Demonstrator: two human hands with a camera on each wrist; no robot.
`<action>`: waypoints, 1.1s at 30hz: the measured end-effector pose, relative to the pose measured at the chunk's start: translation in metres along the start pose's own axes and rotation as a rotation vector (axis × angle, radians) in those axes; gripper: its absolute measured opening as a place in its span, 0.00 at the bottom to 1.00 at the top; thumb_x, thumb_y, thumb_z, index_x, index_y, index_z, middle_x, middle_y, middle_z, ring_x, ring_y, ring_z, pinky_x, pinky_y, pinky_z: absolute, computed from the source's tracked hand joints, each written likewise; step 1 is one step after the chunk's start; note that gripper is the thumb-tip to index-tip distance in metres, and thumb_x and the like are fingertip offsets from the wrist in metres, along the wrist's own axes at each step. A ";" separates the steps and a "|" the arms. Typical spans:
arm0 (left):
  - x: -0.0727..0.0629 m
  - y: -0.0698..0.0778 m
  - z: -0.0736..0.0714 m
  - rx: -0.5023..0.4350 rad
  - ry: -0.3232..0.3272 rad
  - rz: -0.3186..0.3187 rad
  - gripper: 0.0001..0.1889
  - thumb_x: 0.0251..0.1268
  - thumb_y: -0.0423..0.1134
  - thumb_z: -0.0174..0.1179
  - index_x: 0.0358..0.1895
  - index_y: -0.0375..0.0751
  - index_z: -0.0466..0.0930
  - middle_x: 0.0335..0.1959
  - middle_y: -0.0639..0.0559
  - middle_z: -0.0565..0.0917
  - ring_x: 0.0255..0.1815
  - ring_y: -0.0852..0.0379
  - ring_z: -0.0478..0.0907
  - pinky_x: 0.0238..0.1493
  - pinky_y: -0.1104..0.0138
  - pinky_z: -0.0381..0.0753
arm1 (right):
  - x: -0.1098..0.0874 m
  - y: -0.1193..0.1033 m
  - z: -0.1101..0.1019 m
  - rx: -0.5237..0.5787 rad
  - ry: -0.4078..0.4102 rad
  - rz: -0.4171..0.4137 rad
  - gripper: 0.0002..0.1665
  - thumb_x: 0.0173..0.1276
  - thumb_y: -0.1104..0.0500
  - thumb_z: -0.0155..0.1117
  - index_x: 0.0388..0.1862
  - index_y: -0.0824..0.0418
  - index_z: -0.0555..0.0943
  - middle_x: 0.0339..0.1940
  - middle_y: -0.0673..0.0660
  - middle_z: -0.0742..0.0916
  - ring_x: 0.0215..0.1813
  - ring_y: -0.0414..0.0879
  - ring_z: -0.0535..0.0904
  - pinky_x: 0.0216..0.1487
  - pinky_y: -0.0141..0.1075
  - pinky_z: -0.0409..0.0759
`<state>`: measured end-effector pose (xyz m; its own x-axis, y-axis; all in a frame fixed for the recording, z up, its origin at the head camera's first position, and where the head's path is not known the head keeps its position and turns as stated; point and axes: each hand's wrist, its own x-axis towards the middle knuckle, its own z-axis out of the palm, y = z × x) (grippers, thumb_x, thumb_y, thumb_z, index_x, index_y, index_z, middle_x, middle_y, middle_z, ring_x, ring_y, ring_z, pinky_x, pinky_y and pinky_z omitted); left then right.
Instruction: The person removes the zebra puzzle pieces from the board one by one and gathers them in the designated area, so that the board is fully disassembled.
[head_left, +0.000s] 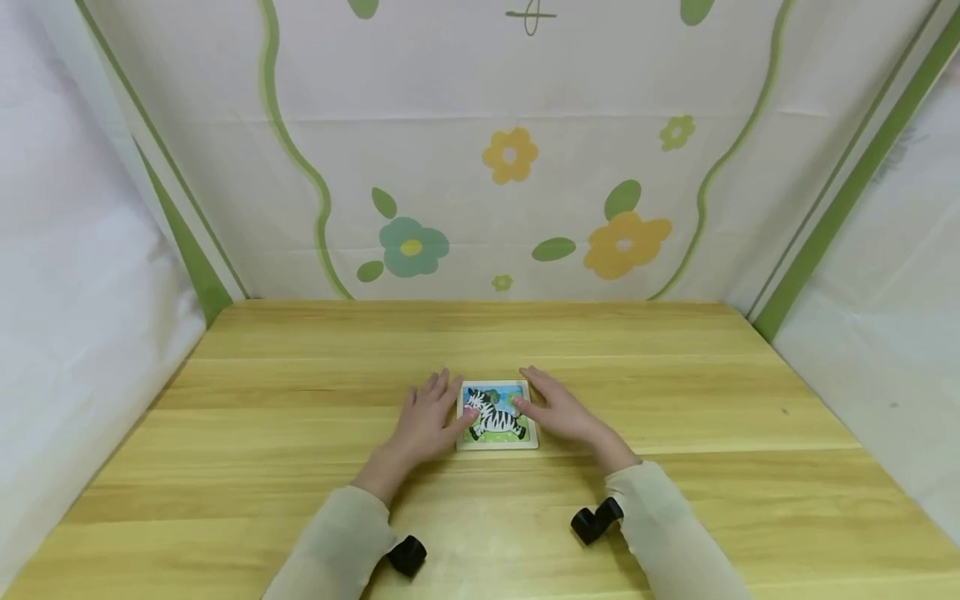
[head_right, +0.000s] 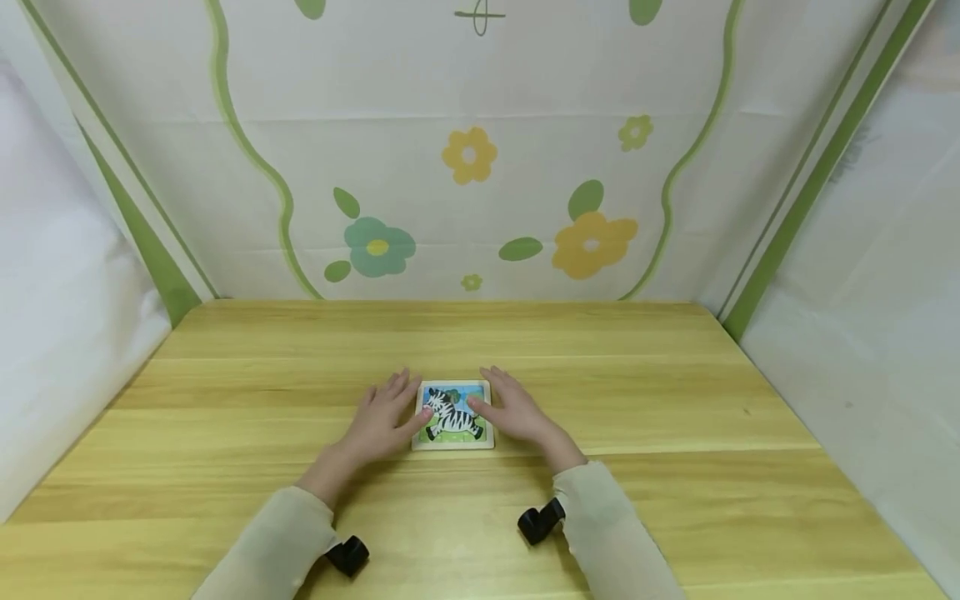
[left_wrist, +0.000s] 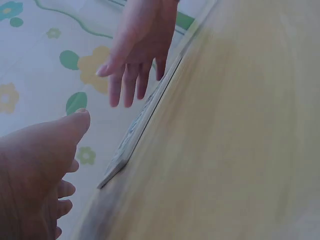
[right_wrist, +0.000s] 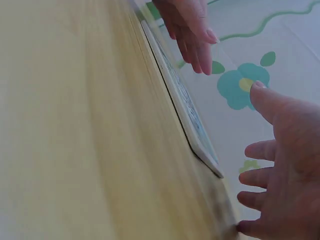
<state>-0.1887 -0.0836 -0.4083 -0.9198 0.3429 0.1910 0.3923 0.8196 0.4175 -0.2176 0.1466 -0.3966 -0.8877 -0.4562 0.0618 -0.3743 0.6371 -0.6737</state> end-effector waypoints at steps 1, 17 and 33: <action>0.000 0.000 0.003 0.000 -0.006 0.003 0.34 0.61 0.60 0.40 0.64 0.39 0.55 0.64 0.39 0.52 0.64 0.43 0.45 0.57 0.45 0.42 | 0.000 0.001 0.002 0.023 0.008 0.011 0.40 0.62 0.41 0.49 0.65 0.63 0.55 0.65 0.64 0.57 0.65 0.57 0.49 0.59 0.51 0.47; -0.004 0.003 0.021 0.026 -0.082 0.078 0.34 0.58 0.64 0.39 0.65 0.49 0.56 0.65 0.38 0.48 0.65 0.44 0.40 0.58 0.48 0.40 | 0.004 0.022 0.017 -0.035 0.187 -0.058 0.21 0.57 0.59 0.61 0.50 0.65 0.74 0.57 0.62 0.71 0.59 0.58 0.61 0.57 0.53 0.52; -0.002 0.001 0.022 0.042 -0.125 0.124 0.30 0.59 0.63 0.39 0.64 0.58 0.56 0.65 0.36 0.43 0.65 0.45 0.37 0.60 0.52 0.39 | 0.005 0.021 0.015 -0.040 0.157 -0.063 0.22 0.58 0.59 0.59 0.52 0.66 0.72 0.58 0.64 0.69 0.61 0.58 0.58 0.58 0.50 0.53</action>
<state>-0.1866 -0.0735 -0.4285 -0.8597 0.4951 0.1257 0.5046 0.7848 0.3598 -0.2254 0.1480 -0.4216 -0.8921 -0.3951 0.2193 -0.4379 0.6361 -0.6354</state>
